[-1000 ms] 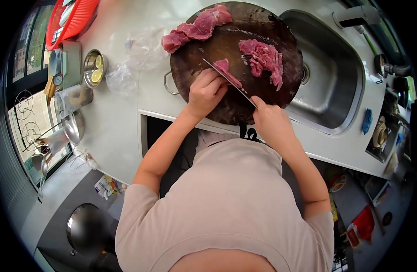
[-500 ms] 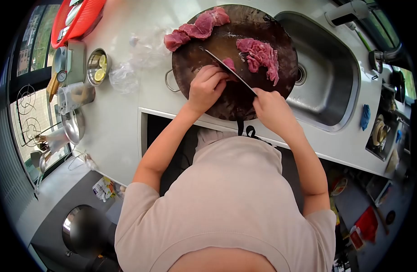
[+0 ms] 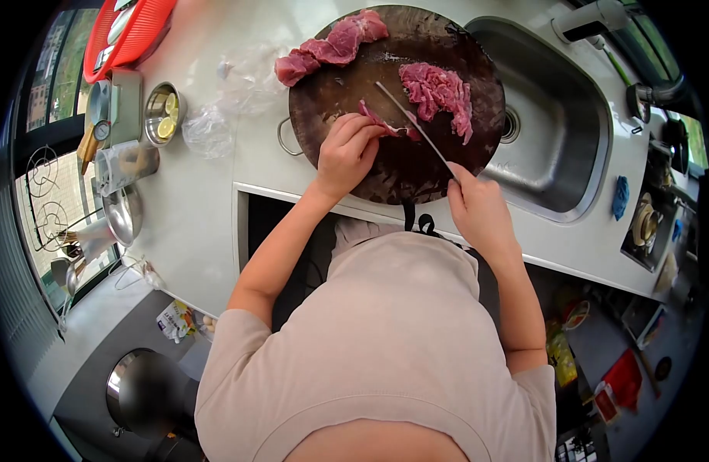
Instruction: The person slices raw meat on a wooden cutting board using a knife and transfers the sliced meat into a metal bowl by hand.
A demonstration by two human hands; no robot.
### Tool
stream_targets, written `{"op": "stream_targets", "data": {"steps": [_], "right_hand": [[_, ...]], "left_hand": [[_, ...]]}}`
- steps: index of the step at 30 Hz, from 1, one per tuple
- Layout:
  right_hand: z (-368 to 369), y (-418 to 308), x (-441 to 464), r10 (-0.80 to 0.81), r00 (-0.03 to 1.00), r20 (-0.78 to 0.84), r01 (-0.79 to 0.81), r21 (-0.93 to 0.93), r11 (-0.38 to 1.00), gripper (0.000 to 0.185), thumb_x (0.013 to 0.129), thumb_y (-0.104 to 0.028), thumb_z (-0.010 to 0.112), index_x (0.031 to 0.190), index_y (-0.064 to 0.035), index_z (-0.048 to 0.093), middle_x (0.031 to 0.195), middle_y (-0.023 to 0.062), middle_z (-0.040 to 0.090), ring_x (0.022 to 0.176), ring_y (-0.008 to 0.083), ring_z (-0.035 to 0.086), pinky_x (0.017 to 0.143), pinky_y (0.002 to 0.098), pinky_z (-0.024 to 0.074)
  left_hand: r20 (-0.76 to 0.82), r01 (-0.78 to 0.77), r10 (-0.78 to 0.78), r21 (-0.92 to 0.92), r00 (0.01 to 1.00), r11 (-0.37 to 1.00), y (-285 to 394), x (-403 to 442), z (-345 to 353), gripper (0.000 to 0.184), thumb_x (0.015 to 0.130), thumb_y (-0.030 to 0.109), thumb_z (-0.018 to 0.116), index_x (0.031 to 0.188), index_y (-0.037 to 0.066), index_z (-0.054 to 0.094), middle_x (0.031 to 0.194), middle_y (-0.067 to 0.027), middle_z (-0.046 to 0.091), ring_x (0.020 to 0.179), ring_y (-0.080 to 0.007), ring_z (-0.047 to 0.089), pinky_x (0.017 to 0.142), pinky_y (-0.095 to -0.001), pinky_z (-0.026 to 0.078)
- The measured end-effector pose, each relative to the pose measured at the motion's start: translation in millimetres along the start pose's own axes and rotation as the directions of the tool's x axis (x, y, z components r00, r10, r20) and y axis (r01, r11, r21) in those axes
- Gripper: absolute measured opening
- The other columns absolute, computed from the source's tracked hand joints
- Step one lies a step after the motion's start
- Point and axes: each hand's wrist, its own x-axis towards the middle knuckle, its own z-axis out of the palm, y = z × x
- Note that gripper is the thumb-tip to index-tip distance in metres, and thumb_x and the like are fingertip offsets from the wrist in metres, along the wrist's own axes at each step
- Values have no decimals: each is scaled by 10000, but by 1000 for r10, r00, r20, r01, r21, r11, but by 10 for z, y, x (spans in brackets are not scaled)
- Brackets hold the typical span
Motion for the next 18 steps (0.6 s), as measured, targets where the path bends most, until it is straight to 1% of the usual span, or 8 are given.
{"op": "stream_targets", "data": {"steps": [2, 4, 6, 7, 10, 12, 14, 18], "right_hand": [[-139, 129, 64, 18, 999, -44, -14, 80, 997, 283, 930, -117, 542, 1144, 45, 632, 772, 246, 652, 706, 409, 650, 671, 499, 489], [-376, 211, 106, 71, 988, -139, -71, 6, 997, 268, 933, -111, 535, 1121, 53, 631, 730, 239, 624, 645, 395, 620, 634, 468, 466], [-584, 184, 124, 172, 968, -181, -153, 111, 982, 249, 935, -106, 530, 1112, 38, 631, 687, 227, 590, 586, 375, 568, 593, 436, 434], [-624, 250, 140, 207, 964, -167, -185, 137, 973, 232, 937, -106, 530, 1097, 30, 629, 663, 220, 563, 557, 359, 535, 566, 407, 413], [-626, 148, 122, 157, 975, -160, -146, 76, 986, 232, 937, -107, 537, 1093, 37, 629, 663, 229, 562, 548, 369, 531, 555, 410, 411], [-438, 131, 68, 67, 994, -89, -63, 51, 997, 247, 928, -108, 559, 1114, 28, 647, 689, 253, 595, 617, 400, 610, 604, 436, 465], [-233, 89, 21, 8, 999, 34, -8, 14, 1000, 266, 922, -109, 562, 1137, 22, 644, 724, 244, 636, 668, 406, 649, 639, 460, 502], [59, 3, 57, 14, 994, 106, 6, -191, 982, 308, 910, -106, 566, 1184, 22, 620, 761, 231, 669, 687, 417, 663, 664, 491, 535]], "left_hand": [[3, 15, -15, -16, 1000, 1000, -14, -13, 7, 211, 709, -66, 721, 892, 35, 699, 940, -86, 661, 921, -286, 643, 839, -382, 516], [6, 27, -27, -29, 1000, 999, -36, -28, 9, 211, 708, -66, 720, 892, 35, 698, 940, -85, 662, 921, -285, 643, 841, -383, 516], [13, 33, -32, -47, 999, 998, -53, -37, 15, 211, 707, -66, 720, 892, 35, 699, 939, -84, 662, 921, -284, 644, 844, -384, 517], [16, 36, -35, -46, 999, 998, -49, -37, 17, 212, 707, -66, 720, 892, 35, 699, 940, -84, 662, 922, -283, 643, 844, -384, 517], [25, 37, -36, -38, 999, 999, -39, -21, 7, 213, 706, -65, 720, 893, 34, 700, 944, -83, 662, 926, -282, 643, 844, -382, 518], [34, 36, -34, -33, 999, 999, -40, -17, 4, 215, 705, -64, 721, 894, 35, 702, 948, -83, 662, 931, -282, 643, 844, -381, 519], [34, 39, -38, -34, 999, 999, -43, -19, 6, 219, 703, -65, 720, 896, 38, 706, 952, -82, 663, 937, -281, 644, 846, -383, 519], [36, 43, -41, -37, 999, 998, -44, -28, 19, 227, 700, -65, 716, 900, 43, 711, 959, -79, 666, 944, -281, 646, 848, -387, 520]]}}
